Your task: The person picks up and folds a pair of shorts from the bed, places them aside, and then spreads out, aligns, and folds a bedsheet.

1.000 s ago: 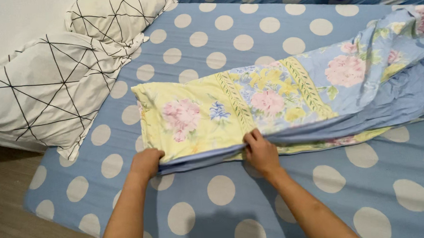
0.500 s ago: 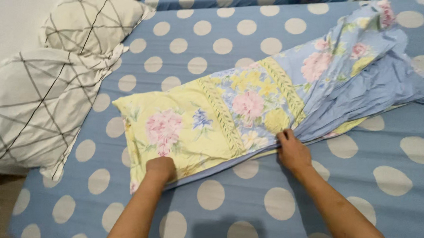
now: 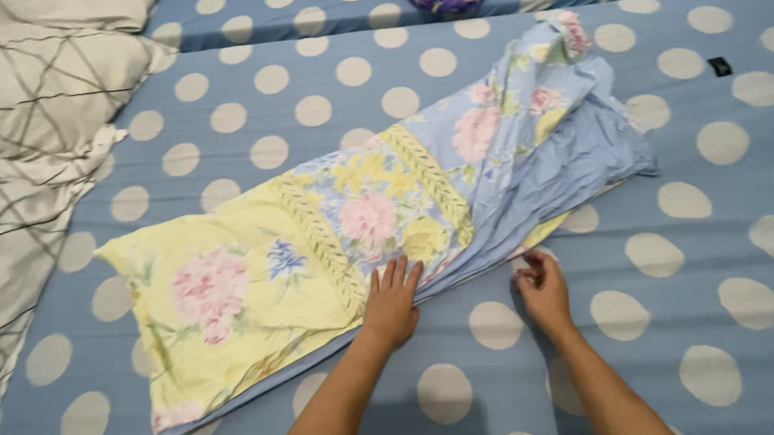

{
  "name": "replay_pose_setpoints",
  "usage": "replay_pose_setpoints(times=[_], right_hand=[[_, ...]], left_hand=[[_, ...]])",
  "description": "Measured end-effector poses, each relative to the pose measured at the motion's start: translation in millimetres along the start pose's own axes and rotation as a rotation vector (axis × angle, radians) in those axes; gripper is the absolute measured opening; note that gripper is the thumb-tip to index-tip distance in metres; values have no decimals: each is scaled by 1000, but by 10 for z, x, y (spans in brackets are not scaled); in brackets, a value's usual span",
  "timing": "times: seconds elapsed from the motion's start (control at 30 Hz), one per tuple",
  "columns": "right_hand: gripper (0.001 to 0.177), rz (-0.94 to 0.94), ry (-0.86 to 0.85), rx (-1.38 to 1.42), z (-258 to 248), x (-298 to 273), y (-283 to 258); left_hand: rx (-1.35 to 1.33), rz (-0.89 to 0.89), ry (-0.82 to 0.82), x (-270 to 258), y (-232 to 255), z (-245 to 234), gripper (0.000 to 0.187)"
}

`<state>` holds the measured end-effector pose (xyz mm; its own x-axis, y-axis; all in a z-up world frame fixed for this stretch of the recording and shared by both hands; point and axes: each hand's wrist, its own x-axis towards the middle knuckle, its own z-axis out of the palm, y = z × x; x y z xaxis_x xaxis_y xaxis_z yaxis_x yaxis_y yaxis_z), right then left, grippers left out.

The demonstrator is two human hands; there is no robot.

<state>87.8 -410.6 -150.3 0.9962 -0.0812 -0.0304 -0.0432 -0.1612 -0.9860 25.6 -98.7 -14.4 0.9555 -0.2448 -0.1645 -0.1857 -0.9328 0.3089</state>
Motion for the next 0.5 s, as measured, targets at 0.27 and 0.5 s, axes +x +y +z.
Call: replay_pose_setpoints(times=[0.27, 0.5], right_hand=[[44, 569, 18, 391, -216, -303, -149], [52, 719, -12, 468, -30, -471, -562]], left_hand=[[433, 41, 127, 412, -111, 495, 73], [149, 74, -22, 353, -198, 306, 61]])
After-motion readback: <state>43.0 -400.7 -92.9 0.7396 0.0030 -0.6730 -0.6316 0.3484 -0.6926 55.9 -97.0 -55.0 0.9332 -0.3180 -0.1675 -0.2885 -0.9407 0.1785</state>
